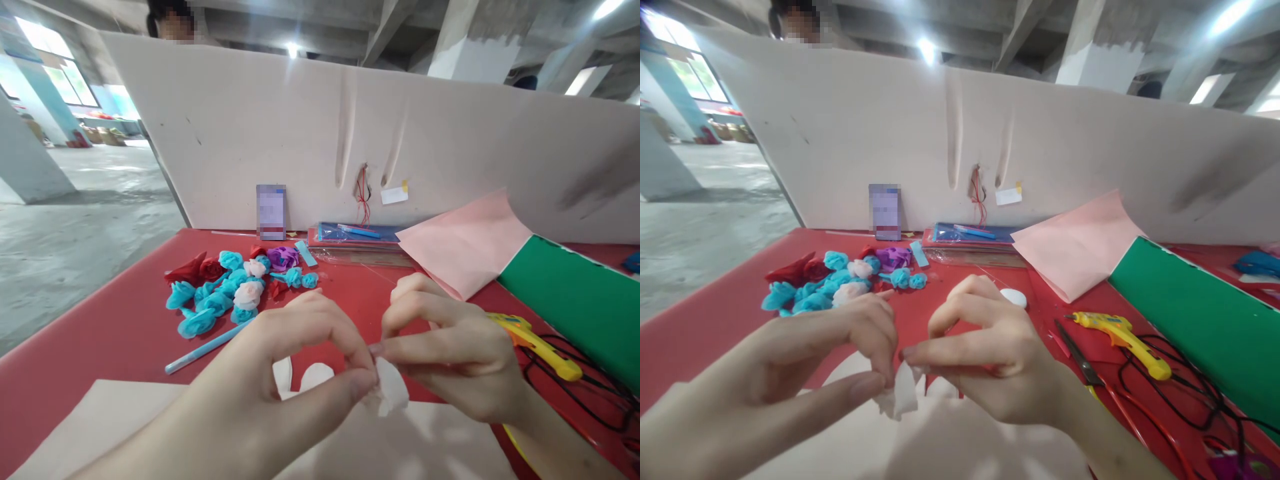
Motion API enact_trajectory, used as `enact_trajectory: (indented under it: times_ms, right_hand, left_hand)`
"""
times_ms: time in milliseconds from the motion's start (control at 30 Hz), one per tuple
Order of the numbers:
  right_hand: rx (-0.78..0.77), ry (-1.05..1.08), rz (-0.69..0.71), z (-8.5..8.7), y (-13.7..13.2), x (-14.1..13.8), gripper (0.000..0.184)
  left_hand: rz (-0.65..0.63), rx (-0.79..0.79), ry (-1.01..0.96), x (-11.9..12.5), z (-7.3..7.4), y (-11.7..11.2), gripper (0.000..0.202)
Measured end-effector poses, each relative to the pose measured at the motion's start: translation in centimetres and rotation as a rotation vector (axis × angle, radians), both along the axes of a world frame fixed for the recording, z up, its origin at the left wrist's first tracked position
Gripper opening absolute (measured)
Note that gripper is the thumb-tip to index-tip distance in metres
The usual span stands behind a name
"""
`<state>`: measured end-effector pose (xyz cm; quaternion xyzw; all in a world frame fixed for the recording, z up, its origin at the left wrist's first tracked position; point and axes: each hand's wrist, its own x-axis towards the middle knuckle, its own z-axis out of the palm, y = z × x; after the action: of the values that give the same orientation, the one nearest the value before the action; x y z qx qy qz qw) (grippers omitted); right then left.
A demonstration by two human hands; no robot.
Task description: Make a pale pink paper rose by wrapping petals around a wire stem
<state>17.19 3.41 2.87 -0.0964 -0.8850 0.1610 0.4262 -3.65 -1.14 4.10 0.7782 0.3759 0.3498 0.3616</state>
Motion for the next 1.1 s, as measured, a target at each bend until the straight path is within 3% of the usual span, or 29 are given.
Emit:
enact_trajectory:
  times_ms: [233,333,500,667,800,933,1000,1100]
  right_hand:
    - [-0.036,0.016,0.036,-0.3,0.5,-0.3,0.017]
    - [-0.07,0.03,0.059,-0.5,0.9,-0.3,0.018]
    - [-0.236,0.015,0.092,-0.8,1.0,-0.1,0.013]
    - [-0.558,0.081,0.1,-0.8,0.1,-0.3,0.014]
    - [-0.612,0.072,0.036,-0.5,-0.6,-0.6,0.014]
    - [-0.615,0.059,-0.054,0.2,-1.3,-0.8,0.013]
    - [-0.603,0.066,-0.089,0.4,-1.6,-0.9,0.016]
    - [-0.578,0.08,-0.145,0.7,-2.1,-1.0,0.02]
  left_hand:
    - [-0.1,-0.127,-0.078,-0.2,0.1,0.1,0.016]
    - [-0.023,-0.059,-0.124,-0.3,0.3,0.3,0.018]
    - [0.125,0.15,0.032,-0.2,-0.1,0.9,0.02]
    - [0.101,0.149,0.008,-0.2,-0.2,1.0,0.019]
    - [0.117,0.196,-0.046,-0.2,0.2,0.6,0.016]
    - [0.055,0.159,-0.04,-0.5,0.2,0.3,0.015]
    - [0.064,0.23,-0.025,-0.6,0.1,0.2,0.017]
    - [0.166,0.508,-0.048,-0.4,0.1,0.1,0.02]
